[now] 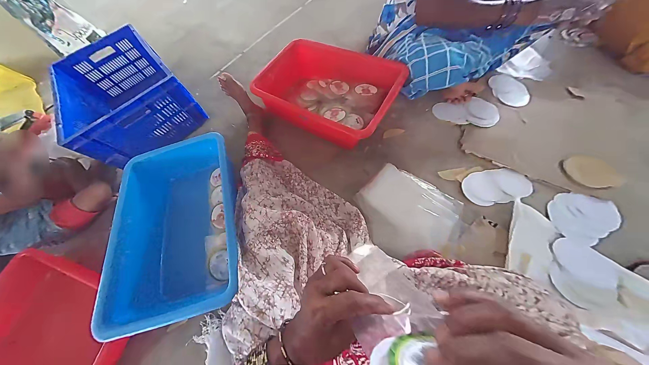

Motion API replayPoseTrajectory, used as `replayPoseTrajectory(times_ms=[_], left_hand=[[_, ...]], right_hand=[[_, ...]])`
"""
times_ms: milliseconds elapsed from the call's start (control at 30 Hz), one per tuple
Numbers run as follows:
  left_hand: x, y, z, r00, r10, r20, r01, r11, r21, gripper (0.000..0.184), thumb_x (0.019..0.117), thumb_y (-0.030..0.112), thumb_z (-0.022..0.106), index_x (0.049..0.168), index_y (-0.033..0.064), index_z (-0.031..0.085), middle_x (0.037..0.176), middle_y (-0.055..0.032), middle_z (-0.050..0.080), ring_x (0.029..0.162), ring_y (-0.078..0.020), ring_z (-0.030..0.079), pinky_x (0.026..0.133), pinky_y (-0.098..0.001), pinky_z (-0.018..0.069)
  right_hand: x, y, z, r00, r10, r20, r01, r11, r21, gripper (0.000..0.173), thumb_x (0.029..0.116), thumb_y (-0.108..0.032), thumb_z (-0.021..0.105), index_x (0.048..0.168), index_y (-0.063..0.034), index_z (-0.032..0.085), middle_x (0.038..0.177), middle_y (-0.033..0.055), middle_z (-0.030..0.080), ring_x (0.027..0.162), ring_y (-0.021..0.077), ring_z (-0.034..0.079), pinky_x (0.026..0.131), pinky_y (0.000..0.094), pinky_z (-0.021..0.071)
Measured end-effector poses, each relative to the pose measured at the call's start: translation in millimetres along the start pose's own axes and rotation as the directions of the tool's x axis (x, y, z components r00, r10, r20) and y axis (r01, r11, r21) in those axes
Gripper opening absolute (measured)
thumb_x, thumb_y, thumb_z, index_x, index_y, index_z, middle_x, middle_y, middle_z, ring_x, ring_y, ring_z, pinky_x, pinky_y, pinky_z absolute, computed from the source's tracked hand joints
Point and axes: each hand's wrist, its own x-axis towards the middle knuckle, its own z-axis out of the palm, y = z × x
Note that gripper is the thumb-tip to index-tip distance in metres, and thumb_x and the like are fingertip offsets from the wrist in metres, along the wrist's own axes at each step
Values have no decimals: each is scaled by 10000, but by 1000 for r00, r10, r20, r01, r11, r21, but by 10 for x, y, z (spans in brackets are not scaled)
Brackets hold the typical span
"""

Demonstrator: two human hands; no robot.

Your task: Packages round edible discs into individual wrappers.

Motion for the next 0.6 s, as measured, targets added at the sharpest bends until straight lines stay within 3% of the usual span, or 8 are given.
replayPoseTrajectory(times_ms=[100, 200, 267, 333, 400, 500, 600], left_hand=[[-53, 24, 24, 997, -74, 34, 78, 990, -119, 179, 1025, 189, 597, 1054, 49, 705, 931, -71, 621, 987, -124, 622, 983, -266, 500], [-102, 79, 57, 958, -267, 108, 288, 892, -349, 184, 970, 158, 694, 1087, 17, 681, 1105, -64, 654, 1076, -44, 615, 942, -185, 516], [-130, 145, 69, 877, -434, 205, 467, 673, -574, 175, 966, 110, 681, 1122, 38, 713, 1129, 8, 724, 1061, -10, 658, 939, -220, 551], [-155, 179, 61, 755, -571, 323, 602, 407, -687, 151, 989, 94, 642, 1115, 66, 720, 1033, 37, 756, 964, -22, 699, 885, -247, 577], [-158, 177, 35, 659, -646, 385, 675, 283, -681, 147, 997, 105, 634, 1114, 57, 709, 997, 31, 749, 937, -37, 698, 875, -261, 575], [-178, 162, 30, 546, -737, 398, 750, 219, -624, 128, 982, 45, 626, 1075, 37, 714, 946, 26, 746, 889, -39, 698, 845, -254, 579], [-215, 146, 50, 528, -754, 392, 759, 210, -617, 138, 982, 24, 613, 1083, 33, 707, 953, 26, 747, 890, -43, 703, 850, -259, 584]], right_hand=[[-27, 115, 170, 986, 124, -111, -124, 992, 8, 84, 951, -150, 731, 1003, -98, 691, 976, 6, 748, 1068, 107, 684, 1082, 334, 487], [-61, 196, 259, 911, 352, -213, -333, 935, 121, 451, 862, -180, 826, 1263, -215, 623, 1172, -124, 707, 1066, 3, 676, 934, 217, 589], [-113, 336, 309, 887, 392, -246, -358, 918, 172, 614, 865, -199, 811, 1412, -248, 538, 1341, -139, 629, 1144, 9, 646, 958, 216, 581], [-198, 500, 348, 896, 359, -260, -328, 932, 157, 539, 907, -238, 774, 1408, -248, 574, 1348, -108, 644, 1167, 42, 649, 977, 232, 575], [-294, 598, 362, 914, 339, -224, -330, 941, 77, 396, 961, -302, 710, 1347, -247, 640, 1274, -94, 692, 1135, 37, 666, 961, 225, 578], [-420, 609, 320, 928, 359, -98, -360, 933, 9, 395, 984, -372, 676, 1350, -231, 627, 1270, -80, 689, 1159, 18, 646, 990, 230, 559], [-498, 586, 251, 918, 393, -54, -393, 919, 13, 490, 965, -426, 688, 1378, -174, 606, 1233, -45, 709, 1113, 20, 663, 960, 235, 568]])
